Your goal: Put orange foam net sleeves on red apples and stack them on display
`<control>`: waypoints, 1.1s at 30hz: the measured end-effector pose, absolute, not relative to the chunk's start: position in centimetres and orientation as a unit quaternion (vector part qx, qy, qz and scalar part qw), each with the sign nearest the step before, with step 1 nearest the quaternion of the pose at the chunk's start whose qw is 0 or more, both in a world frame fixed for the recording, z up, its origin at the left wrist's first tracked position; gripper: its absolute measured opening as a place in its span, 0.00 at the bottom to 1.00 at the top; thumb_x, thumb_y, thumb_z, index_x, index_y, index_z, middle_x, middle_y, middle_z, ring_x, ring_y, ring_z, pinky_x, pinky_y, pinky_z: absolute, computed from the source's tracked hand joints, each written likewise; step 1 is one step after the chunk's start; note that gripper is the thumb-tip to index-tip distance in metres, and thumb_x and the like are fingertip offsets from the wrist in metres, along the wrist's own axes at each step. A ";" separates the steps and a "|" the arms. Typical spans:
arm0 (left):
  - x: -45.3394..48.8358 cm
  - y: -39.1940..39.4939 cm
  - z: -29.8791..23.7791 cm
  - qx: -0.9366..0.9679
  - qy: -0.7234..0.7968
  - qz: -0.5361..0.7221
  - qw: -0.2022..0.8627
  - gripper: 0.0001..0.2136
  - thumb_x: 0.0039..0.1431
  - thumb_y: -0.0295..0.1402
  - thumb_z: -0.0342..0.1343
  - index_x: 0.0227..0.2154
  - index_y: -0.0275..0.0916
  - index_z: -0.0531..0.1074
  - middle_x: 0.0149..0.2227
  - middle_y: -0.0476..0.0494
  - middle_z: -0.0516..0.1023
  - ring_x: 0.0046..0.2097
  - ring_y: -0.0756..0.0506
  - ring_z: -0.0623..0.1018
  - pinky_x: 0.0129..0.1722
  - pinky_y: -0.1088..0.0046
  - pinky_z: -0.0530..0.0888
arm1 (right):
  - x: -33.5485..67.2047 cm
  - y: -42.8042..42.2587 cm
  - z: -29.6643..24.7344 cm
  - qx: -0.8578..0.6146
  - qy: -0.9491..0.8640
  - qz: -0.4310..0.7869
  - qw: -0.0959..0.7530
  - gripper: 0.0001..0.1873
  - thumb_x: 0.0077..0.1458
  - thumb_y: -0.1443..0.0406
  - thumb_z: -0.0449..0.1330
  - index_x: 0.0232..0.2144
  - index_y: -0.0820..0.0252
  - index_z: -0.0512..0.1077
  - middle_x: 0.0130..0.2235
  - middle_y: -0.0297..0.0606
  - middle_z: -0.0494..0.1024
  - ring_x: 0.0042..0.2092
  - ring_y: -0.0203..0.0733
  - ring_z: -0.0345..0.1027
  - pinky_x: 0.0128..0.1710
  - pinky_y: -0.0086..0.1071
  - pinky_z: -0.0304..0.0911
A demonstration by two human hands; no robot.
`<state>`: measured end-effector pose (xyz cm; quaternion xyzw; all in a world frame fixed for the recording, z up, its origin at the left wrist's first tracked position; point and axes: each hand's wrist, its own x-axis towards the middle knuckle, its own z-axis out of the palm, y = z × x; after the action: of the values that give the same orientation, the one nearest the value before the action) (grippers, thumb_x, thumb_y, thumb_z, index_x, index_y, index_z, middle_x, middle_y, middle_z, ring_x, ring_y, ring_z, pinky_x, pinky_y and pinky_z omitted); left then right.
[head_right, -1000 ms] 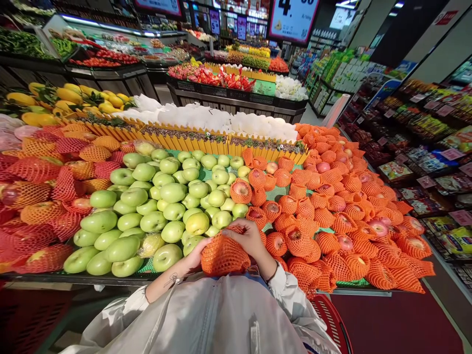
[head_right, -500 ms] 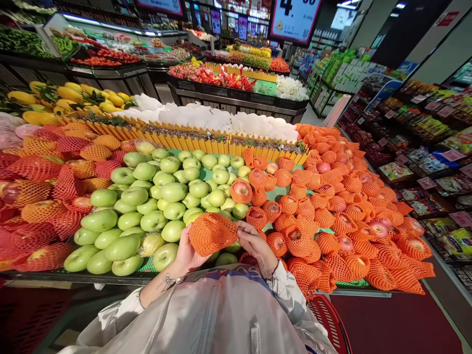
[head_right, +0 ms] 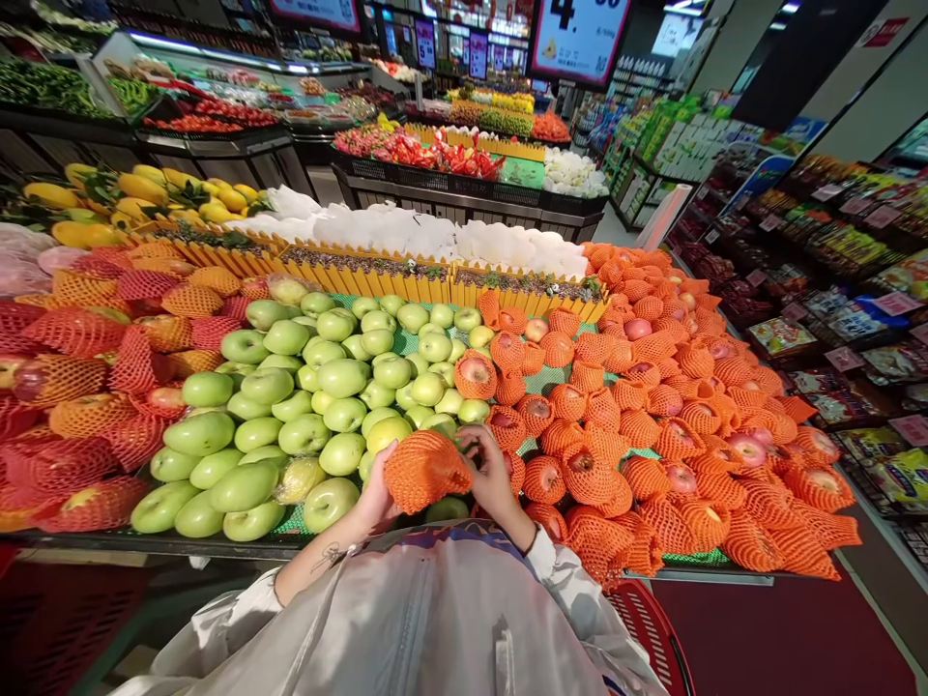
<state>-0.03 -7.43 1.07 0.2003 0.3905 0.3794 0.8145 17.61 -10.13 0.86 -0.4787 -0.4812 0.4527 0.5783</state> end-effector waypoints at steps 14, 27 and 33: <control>-1.0 -7.6 1.6 0.390 0.450 0.294 0.747 0.25 0.60 0.56 0.52 0.45 0.38 0.76 0.45 0.40 0.82 0.49 0.39 0.79 0.51 0.62 0.75 | 18.2 -11.1 1.4 -0.425 -0.599 0.514 0.443 0.36 0.46 0.64 0.71 0.57 0.51 0.66 0.52 0.39 0.75 0.55 0.49 0.70 0.58 0.42 0.63; -2.2 -4.6 2.8 0.487 0.494 0.464 0.552 0.21 0.50 0.48 0.67 0.35 0.42 0.65 0.15 0.63 0.58 0.18 0.54 0.57 0.21 0.78 0.56 | 16.5 -11.6 -0.6 -0.414 -0.456 0.610 0.499 0.43 0.35 0.55 0.77 0.53 0.50 0.66 0.44 0.36 0.78 0.44 0.48 0.73 0.47 0.42 0.68; -0.5 -6.6 0.0 0.404 0.449 0.406 0.687 0.26 0.60 0.59 0.53 0.42 0.39 0.74 0.38 0.41 0.82 0.43 0.42 0.81 0.42 0.65 0.78 | 16.1 -11.3 -0.5 -0.420 -0.486 0.555 0.529 0.40 0.41 0.43 0.73 0.54 0.46 0.69 0.50 0.40 0.76 0.53 0.56 0.71 0.57 0.51 0.65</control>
<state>-0.49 -6.61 -0.01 0.4037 0.4486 0.4055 0.6866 16.09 -11.31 -0.49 -0.4199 -0.4862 0.5548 0.5287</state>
